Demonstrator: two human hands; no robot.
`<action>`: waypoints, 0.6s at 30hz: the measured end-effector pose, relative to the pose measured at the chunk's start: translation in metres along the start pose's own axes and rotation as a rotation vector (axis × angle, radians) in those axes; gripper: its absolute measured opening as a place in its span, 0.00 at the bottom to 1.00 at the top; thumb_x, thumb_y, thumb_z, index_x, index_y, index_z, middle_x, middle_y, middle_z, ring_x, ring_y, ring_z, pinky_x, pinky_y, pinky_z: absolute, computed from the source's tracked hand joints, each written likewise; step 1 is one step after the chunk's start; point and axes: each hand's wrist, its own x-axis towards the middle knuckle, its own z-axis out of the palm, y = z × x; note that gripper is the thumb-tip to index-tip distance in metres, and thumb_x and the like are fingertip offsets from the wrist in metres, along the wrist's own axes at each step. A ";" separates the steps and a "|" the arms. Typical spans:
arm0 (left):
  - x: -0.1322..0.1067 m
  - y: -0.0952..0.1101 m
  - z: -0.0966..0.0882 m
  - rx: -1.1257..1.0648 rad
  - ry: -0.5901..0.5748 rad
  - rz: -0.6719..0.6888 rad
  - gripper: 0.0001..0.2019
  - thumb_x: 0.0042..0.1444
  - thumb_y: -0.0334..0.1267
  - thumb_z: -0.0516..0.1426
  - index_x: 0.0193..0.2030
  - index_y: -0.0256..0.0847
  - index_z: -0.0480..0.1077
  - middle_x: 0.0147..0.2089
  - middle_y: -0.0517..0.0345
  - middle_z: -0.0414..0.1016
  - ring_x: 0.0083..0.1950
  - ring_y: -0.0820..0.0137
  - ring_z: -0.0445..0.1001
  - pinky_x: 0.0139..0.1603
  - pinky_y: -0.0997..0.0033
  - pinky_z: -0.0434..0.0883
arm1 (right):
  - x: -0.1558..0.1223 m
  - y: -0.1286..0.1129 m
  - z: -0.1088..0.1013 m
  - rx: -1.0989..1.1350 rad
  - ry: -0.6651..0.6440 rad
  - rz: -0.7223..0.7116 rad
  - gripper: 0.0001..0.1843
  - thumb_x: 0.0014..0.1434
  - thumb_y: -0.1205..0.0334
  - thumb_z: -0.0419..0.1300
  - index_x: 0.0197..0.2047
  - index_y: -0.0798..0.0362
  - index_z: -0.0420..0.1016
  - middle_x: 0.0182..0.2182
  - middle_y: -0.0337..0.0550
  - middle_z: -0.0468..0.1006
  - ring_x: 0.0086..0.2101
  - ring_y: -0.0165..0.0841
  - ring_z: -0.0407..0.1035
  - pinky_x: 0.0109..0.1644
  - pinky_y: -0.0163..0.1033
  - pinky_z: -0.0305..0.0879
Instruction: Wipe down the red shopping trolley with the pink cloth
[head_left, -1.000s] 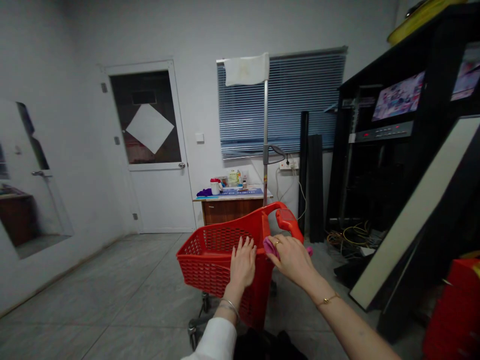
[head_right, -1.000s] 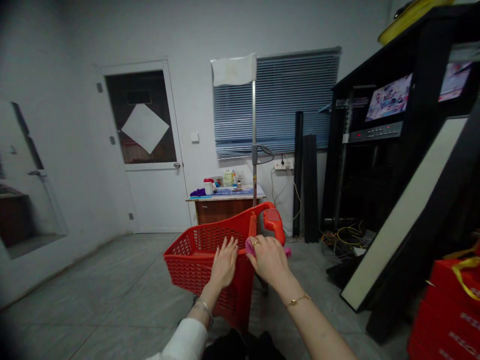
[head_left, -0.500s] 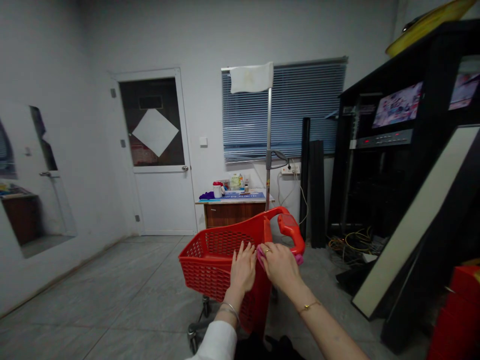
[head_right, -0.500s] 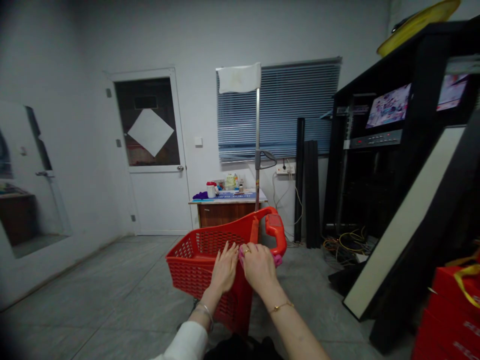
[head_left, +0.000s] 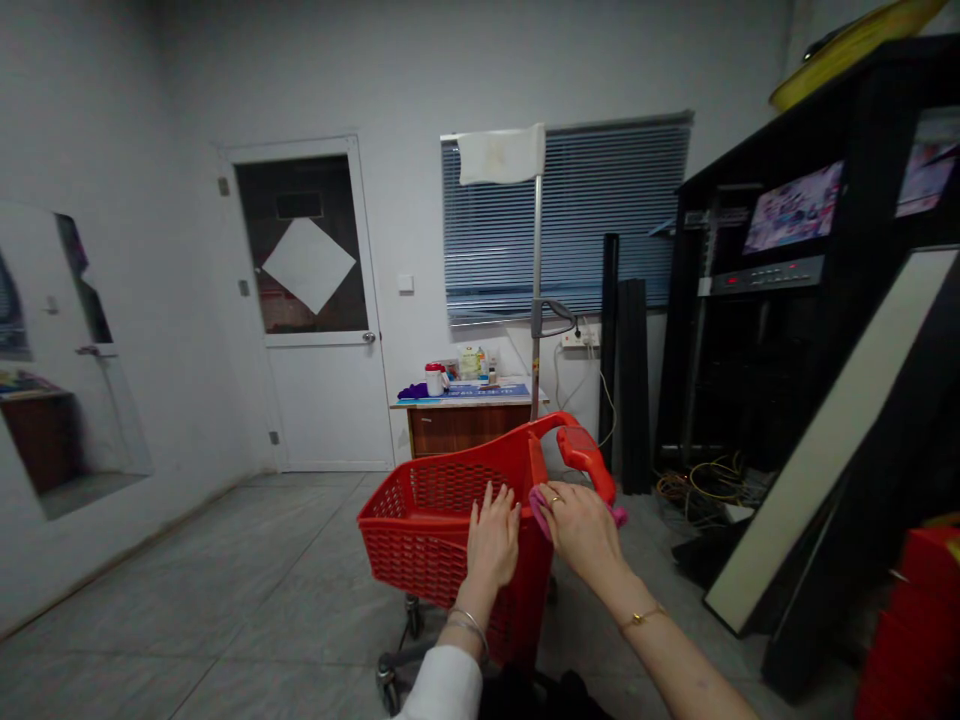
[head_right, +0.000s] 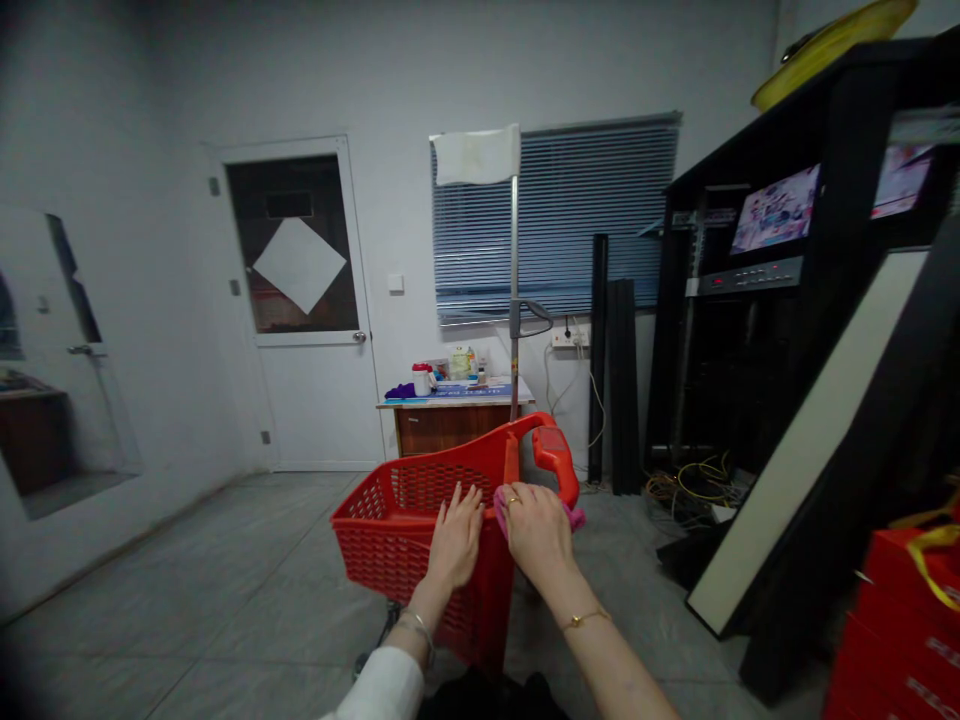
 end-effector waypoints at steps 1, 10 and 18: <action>0.000 0.000 0.000 -0.003 0.001 0.000 0.26 0.70 0.44 0.35 0.68 0.43 0.60 0.72 0.57 0.57 0.75 0.63 0.44 0.73 0.48 0.51 | 0.001 0.010 -0.003 0.021 -0.013 -0.002 0.16 0.67 0.63 0.51 0.52 0.51 0.76 0.46 0.47 0.79 0.44 0.36 0.71 0.52 0.40 0.62; 0.000 0.008 0.004 -0.021 0.010 -0.014 0.26 0.70 0.44 0.35 0.69 0.42 0.58 0.73 0.57 0.55 0.76 0.62 0.42 0.73 0.48 0.49 | 0.001 0.009 0.002 -0.027 0.007 0.061 0.15 0.65 0.60 0.55 0.52 0.53 0.76 0.48 0.50 0.79 0.47 0.40 0.71 0.54 0.44 0.63; -0.003 0.000 -0.001 -0.017 -0.002 -0.004 0.26 0.70 0.46 0.35 0.68 0.42 0.60 0.72 0.58 0.58 0.75 0.64 0.44 0.74 0.49 0.49 | 0.004 0.053 -0.020 0.238 -0.133 0.021 0.16 0.68 0.59 0.50 0.51 0.46 0.77 0.45 0.43 0.80 0.44 0.34 0.73 0.51 0.39 0.65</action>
